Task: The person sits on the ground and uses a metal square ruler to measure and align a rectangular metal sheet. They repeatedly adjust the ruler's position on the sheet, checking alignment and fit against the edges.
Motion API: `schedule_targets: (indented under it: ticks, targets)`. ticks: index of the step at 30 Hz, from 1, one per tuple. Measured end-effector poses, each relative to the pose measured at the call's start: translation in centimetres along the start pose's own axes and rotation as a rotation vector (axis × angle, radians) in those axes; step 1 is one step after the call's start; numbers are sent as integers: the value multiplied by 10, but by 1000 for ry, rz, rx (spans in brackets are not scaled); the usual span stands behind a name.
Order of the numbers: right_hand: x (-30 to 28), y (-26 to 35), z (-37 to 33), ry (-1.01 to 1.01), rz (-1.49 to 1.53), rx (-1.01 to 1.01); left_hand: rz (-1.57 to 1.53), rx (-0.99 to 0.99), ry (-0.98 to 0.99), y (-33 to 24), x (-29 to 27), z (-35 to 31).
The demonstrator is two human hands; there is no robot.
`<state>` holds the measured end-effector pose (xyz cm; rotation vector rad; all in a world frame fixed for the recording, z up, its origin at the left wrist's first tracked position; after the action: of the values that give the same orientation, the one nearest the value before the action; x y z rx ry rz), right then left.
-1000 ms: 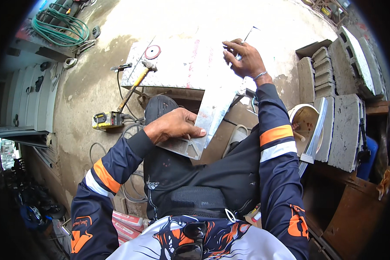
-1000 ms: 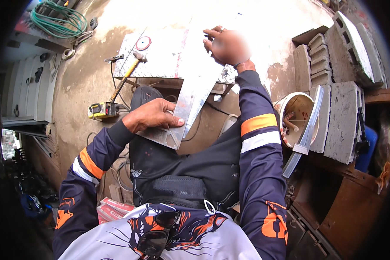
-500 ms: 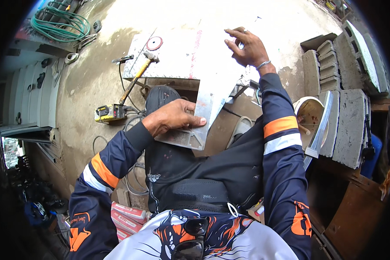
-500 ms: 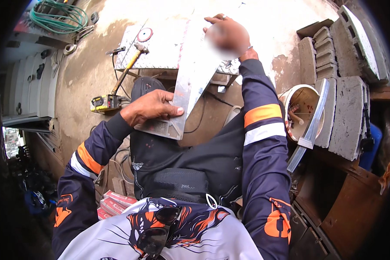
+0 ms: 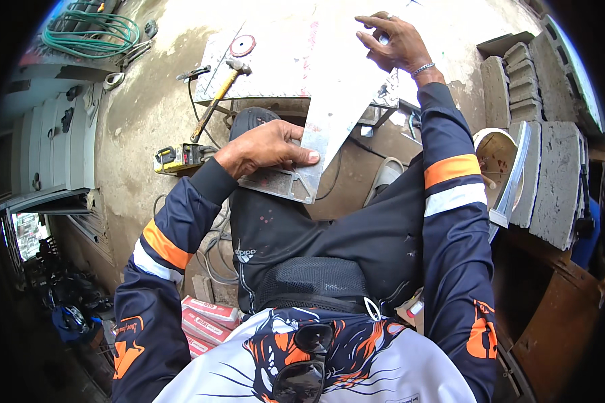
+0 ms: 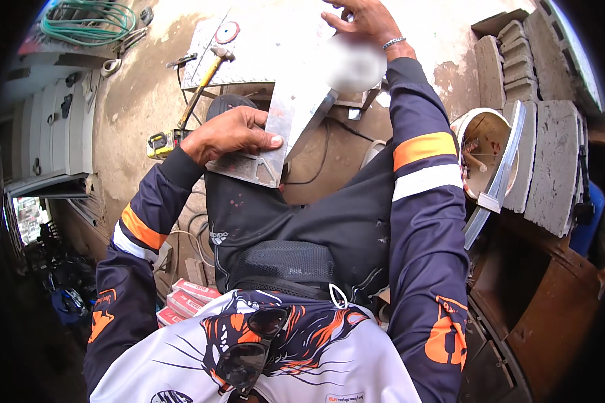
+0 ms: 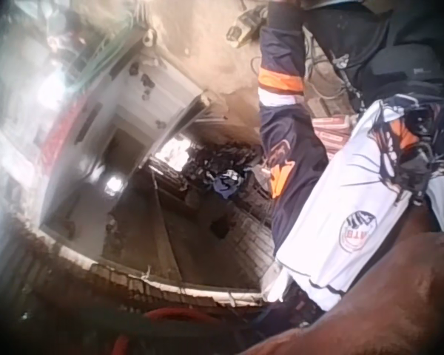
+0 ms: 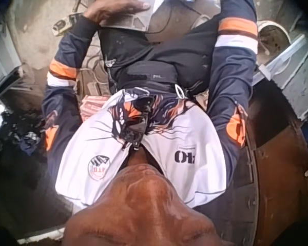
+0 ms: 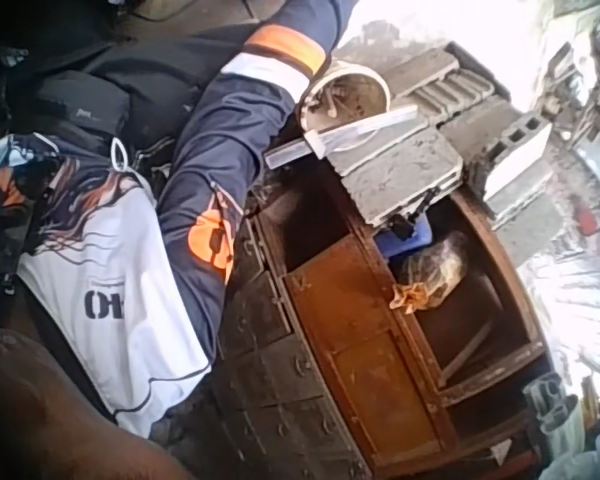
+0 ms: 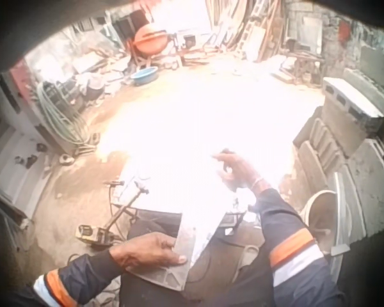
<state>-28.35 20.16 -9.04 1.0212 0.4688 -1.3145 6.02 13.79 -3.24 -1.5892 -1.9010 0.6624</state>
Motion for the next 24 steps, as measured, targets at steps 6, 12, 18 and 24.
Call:
schedule_targets:
  ticks: [6, 12, 18, 24]
  targets:
    - [-16, 29, -2, -323, -217, 36, -127, 71, -31, 1, 33, -1]
    - [-19, 75, -48, -100, 264, 647, -184, 157, -45, 8, 57, 3]
    - [-18, 78, -59, -107, 391, 842, -232, 119, 12, 35, 75, 27]
    - [-12, 74, -64, -129, 374, 794, -193, 142, -68, 18, 78, 12]
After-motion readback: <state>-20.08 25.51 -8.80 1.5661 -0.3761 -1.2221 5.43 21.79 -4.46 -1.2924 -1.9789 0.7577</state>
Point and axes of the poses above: each hand's wrist, its own z-axis towards the middle knuckle, its own x-axis out of the palm, y = z × x, the point moved 2 cm from there along z, towards the middle knuckle, and after that the axes turned 1 degree about -z, right-handed, at the moved point
